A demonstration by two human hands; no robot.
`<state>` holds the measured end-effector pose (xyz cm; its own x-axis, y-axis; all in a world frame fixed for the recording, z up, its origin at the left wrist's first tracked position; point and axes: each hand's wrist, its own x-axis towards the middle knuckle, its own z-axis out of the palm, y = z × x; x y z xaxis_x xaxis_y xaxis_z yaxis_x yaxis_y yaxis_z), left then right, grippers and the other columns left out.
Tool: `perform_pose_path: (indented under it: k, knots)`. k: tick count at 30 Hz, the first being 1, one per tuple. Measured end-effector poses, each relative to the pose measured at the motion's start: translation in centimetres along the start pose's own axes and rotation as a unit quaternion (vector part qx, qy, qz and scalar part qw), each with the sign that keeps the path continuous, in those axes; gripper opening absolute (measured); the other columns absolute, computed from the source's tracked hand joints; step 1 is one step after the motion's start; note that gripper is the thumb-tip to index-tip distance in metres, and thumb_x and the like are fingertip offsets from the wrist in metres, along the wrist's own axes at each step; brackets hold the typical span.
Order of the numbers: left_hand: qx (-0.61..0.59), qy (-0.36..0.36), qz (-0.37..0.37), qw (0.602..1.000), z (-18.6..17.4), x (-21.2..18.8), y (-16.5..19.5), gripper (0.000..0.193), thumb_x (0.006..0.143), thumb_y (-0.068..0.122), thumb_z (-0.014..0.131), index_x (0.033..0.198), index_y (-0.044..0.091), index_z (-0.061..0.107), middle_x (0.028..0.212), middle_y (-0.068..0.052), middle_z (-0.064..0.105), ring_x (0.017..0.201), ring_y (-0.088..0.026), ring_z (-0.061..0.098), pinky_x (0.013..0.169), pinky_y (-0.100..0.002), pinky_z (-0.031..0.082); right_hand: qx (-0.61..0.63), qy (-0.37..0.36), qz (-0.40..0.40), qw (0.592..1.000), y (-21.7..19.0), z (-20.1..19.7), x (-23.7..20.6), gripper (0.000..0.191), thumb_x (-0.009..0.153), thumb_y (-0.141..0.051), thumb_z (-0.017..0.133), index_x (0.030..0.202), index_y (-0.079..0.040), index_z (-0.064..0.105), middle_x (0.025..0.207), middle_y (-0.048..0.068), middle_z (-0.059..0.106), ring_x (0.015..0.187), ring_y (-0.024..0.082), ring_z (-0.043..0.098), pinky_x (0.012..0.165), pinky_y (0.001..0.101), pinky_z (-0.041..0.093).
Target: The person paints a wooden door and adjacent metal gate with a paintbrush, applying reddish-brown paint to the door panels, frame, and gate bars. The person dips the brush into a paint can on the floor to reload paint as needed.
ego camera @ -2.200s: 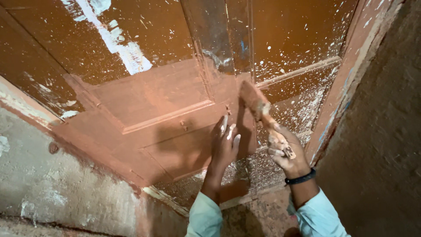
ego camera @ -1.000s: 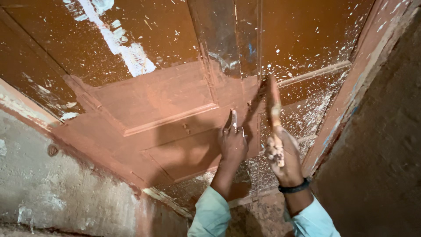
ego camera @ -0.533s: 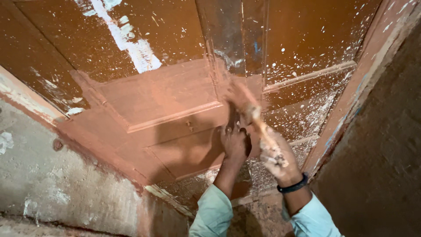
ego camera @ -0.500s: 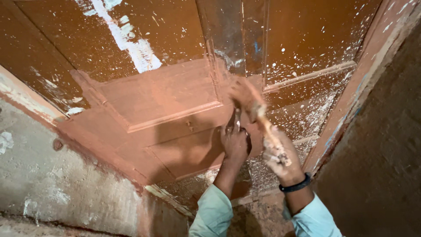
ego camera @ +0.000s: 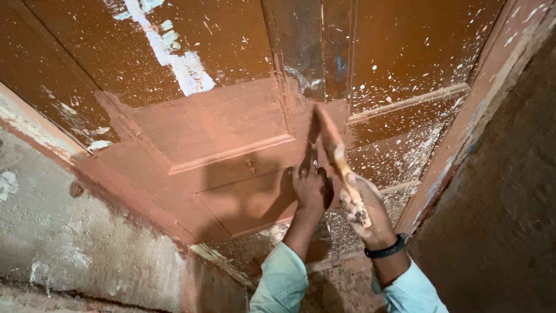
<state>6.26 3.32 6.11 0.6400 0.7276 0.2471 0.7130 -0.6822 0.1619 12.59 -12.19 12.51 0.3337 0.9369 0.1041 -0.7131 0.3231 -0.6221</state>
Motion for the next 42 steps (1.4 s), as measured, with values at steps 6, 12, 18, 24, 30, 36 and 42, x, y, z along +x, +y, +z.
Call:
perform_pose_path:
  k: [6,12,18,24,30,36,42]
  knots:
    - [0.047,0.068,0.017,0.996,0.4,-0.1,-0.1,0.034,0.093,0.024,0.062,0.119,0.007,0.076,0.157,-0.016,0.044,0.121,-0.037,0.057,0.112,-0.053,0.028,0.034,-0.053,0.001,0.998,0.2,-0.6,-0.3,0.028,0.104,-0.017,0.060,0.122,0.003,0.053,0.067,0.004,0.063,0.045,0.007,0.059,0.034,0.0179,0.047]
    - [0.075,0.210,0.051,0.973,0.1,-0.6,0.4,0.035,0.083,0.021,0.066,0.110,0.003,0.078,0.161,-0.015,0.039,0.110,-0.043,0.063,0.110,-0.060,0.033,0.106,0.063,-0.114,0.986,-0.3,-1.1,-0.1,0.018,0.108,-0.020,0.056,0.114,-0.005,0.048,0.071,0.004,0.063,0.049,0.008,0.060,0.041,0.0190,0.050]
    - [0.012,0.195,0.028,0.980,1.4,0.0,0.0,0.034,0.088,0.028,0.065,0.106,0.002,0.076,0.147,-0.017,0.051,0.109,-0.043,0.063,0.108,-0.056,0.035,0.018,0.006,-0.010,1.000,0.9,0.0,0.3,0.023,0.100,-0.020,0.057,0.116,-0.003,0.057,0.064,0.004,0.063,0.043,0.008,0.060,0.033,0.0173,0.047]
    - [-0.305,0.083,-0.139,0.938,3.3,2.4,-0.4,0.045,0.107,0.043,0.050,0.135,0.010,0.064,0.130,-0.008,0.068,0.107,-0.020,0.067,0.100,-0.037,0.049,0.122,-0.061,0.080,0.987,2.9,-0.4,-0.3,0.020,0.105,-0.017,0.061,0.114,0.001,0.058,0.069,0.006,0.066,0.044,0.006,0.061,0.036,0.0188,0.051]
    - [0.067,0.092,0.020,0.993,2.2,0.6,-0.5,0.019,0.085,0.028,0.070,0.096,0.017,0.082,0.172,-0.010,0.035,0.111,-0.026,0.065,0.117,-0.052,0.033,0.130,-0.061,-0.032,0.989,0.9,-3.4,0.8,0.021,0.105,-0.020,0.059,0.115,-0.002,0.059,0.070,0.006,0.068,0.047,0.007,0.063,0.036,0.0193,0.051]
    - [0.017,0.135,0.048,0.990,0.1,-0.5,0.2,0.031,0.079,0.038,0.079,0.087,0.008,0.083,0.162,-0.018,0.030,0.115,-0.042,0.061,0.109,-0.061,0.028,0.118,0.002,-0.135,0.984,0.6,-4.2,-0.5,0.016,0.115,-0.021,0.054,0.108,-0.007,0.055,0.073,0.003,0.066,0.051,0.007,0.063,0.039,0.0198,0.051]
    - [0.045,0.106,0.027,0.993,1.0,-0.2,0.1,0.020,0.086,0.030,0.071,0.089,0.014,0.082,0.170,-0.014,0.032,0.127,-0.031,0.059,0.118,-0.056,0.028,0.024,0.032,-0.058,0.998,1.1,-2.0,0.1,0.020,0.104,-0.020,0.057,0.114,-0.003,0.056,0.068,0.005,0.065,0.046,0.008,0.061,0.036,0.0184,0.048]
